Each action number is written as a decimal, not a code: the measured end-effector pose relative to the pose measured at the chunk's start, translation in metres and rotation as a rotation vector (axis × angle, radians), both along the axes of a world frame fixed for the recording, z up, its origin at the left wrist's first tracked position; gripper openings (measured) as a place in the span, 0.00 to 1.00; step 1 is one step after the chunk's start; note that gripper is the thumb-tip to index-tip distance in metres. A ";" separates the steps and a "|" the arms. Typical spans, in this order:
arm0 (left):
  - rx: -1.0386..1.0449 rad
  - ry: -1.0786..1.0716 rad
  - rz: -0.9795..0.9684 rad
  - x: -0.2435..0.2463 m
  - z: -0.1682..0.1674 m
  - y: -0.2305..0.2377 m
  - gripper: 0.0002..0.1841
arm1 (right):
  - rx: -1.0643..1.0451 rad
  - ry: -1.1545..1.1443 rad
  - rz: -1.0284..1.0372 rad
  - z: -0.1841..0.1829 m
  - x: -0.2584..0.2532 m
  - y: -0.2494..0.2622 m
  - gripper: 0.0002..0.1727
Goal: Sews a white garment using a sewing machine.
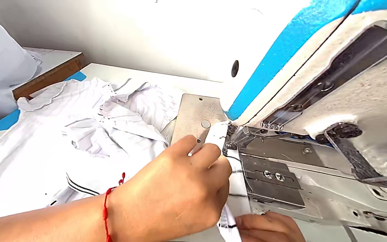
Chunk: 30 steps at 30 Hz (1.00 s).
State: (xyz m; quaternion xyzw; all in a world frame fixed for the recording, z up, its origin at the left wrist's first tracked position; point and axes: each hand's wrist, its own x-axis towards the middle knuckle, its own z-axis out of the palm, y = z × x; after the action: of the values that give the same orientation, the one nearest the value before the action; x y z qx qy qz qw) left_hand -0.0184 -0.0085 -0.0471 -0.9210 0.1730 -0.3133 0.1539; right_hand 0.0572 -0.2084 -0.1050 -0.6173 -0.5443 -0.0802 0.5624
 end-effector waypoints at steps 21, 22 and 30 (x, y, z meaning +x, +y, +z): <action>0.022 0.022 0.070 0.025 0.001 0.023 0.18 | -0.023 -0.039 -0.146 0.007 0.018 0.022 0.07; 0.019 0.019 0.066 0.026 0.001 0.024 0.18 | -0.021 -0.042 -0.153 0.007 0.018 0.023 0.07; 0.003 -0.013 0.096 0.033 -0.003 0.023 0.13 | -0.140 -0.168 -0.410 0.021 0.031 0.003 0.07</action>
State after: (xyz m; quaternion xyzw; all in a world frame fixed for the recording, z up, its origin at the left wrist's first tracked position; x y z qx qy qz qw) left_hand 0.0142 0.0143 -0.0505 -0.9260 0.1282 -0.3111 0.1712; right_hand 0.0884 -0.2058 -0.0843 -0.7436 -0.4566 -0.2056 0.4429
